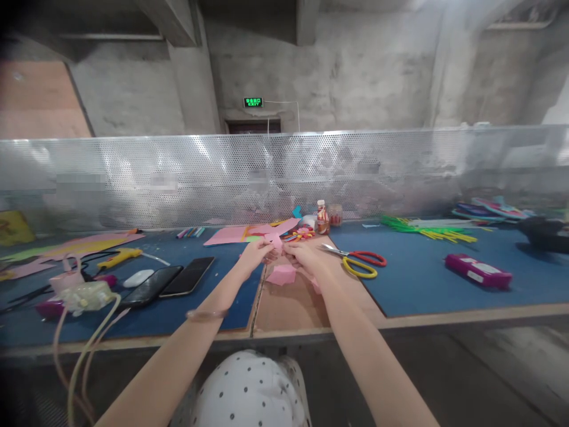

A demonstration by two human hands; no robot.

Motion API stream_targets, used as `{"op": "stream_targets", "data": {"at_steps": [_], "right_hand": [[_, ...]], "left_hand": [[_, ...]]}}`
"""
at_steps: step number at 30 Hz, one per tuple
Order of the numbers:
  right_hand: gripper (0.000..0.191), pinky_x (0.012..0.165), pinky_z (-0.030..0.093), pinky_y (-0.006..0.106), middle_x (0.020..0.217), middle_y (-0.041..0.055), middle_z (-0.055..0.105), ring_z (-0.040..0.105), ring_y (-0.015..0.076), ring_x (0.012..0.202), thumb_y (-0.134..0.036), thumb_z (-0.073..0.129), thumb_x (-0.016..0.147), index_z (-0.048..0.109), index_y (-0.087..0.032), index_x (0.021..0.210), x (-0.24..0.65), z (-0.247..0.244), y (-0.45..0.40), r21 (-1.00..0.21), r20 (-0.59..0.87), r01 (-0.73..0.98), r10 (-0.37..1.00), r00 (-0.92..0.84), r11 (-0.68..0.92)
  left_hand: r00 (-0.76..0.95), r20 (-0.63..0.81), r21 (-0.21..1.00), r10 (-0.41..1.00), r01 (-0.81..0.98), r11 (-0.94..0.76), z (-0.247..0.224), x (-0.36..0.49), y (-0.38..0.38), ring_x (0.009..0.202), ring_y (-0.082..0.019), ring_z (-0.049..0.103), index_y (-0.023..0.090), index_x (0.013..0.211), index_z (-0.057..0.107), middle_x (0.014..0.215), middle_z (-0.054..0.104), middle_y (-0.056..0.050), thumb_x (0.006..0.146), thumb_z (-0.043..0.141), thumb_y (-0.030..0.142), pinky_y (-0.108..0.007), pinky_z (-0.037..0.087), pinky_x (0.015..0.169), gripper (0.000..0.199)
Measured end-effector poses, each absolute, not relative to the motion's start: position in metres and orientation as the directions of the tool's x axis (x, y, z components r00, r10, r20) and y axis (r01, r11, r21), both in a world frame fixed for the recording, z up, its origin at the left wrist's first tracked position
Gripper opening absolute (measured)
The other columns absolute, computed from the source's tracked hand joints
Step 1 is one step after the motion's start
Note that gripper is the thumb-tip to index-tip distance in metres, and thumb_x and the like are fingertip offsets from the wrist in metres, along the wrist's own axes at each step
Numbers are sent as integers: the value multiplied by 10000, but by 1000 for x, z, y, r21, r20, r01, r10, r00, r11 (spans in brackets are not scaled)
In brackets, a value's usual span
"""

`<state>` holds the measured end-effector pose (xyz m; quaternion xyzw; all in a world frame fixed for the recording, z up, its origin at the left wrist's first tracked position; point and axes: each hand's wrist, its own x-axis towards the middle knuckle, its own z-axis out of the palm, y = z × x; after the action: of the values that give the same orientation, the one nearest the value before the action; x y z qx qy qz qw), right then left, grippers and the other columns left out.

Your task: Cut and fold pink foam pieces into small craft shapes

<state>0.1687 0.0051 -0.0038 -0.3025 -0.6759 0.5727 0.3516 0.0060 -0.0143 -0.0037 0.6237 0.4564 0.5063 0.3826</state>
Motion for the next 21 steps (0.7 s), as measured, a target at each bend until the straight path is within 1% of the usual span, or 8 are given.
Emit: {"op": "stream_targets", "data": {"at_steps": [4, 7, 9, 12, 14, 16, 18, 21], "right_hand": [[330, 407, 132, 207, 487, -80, 294, 185, 45, 403, -477, 571, 683, 449, -176, 631, 169, -4, 6, -956, 222, 49, 823, -522, 289], [342, 412, 156, 221, 464, -69, 312, 212, 55, 405, -496, 536, 702, 497, -167, 615, 168, 1, -3, -894, 294, 175, 834, -467, 413], [334, 433, 203, 225, 484, -47, 377, 266, 65, 432, -478, 527, 712, 540, -157, 619, 166, 6, -10, -828, 344, 271, 826, -446, 491], [294, 505, 287, 224, 627, -3, 515, 386, 90, 542, -441, 541, 706, 581, -151, 683, 162, 7, -15, -764, 435, 304, 802, -410, 570], [290, 532, 301, 225, 663, 2, 533, 405, 101, 583, -439, 542, 702, 587, -152, 706, 159, 4, -12, -741, 478, 304, 788, -388, 599], [281, 522, 287, 225, 605, -13, 498, 380, 96, 561, -427, 549, 690, 573, -149, 655, 158, -1, -4, -724, 498, 331, 790, -358, 606], [264, 516, 281, 226, 568, -19, 475, 370, 93, 542, -400, 558, 675, 564, -143, 612, 158, -6, 5, -729, 493, 348, 805, -330, 589], [262, 512, 288, 228, 554, -11, 491, 386, 95, 531, -392, 580, 645, 582, -134, 599, 160, -11, 16, -749, 462, 366, 831, -308, 552]], "left_hand": [[66, 283, 953, 957, 92, -288, -6, 4, -12, 662, -129, 644, 127, 845, 534, 822, 668, -85, 761, 506, 236, -211, 483, 558, 141], [67, 290, 956, 955, 31, -292, -7, 3, -10, 716, -145, 648, 125, 853, 539, 832, 664, -89, 745, 526, 233, -223, 490, 589, 153], [50, 278, 960, 959, 30, -279, -8, 2, -10, 704, -146, 646, 122, 836, 546, 824, 665, -91, 739, 532, 228, -223, 486, 580, 144], [40, 257, 964, 966, 62, -259, -9, 2, -10, 679, -141, 642, 119, 805, 552, 787, 666, -85, 733, 535, 212, -221, 480, 571, 118], [65, 239, 966, 969, 85, -244, -9, 2, -11, 675, -140, 641, 119, 800, 555, 778, 666, -81, 730, 545, 215, -226, 483, 578, 119], [95, 217, 968, 971, 104, -227, -9, 2, -12, 684, -144, 642, 119, 813, 562, 796, 668, -84, 725, 564, 229, -234, 487, 590, 141], [114, 211, 967, 971, 119, -225, -10, 2, -13, 707, -148, 642, 119, 820, 570, 813, 668, -89, 723, 576, 247, -239, 487, 602, 161], [132, 222, 962, 966, 132, -239, -9, 2, -13, 716, -152, 640, 115, 804, 575, 799, 667, -92, 715, 592, 267, -242, 480, 609, 176]]}}
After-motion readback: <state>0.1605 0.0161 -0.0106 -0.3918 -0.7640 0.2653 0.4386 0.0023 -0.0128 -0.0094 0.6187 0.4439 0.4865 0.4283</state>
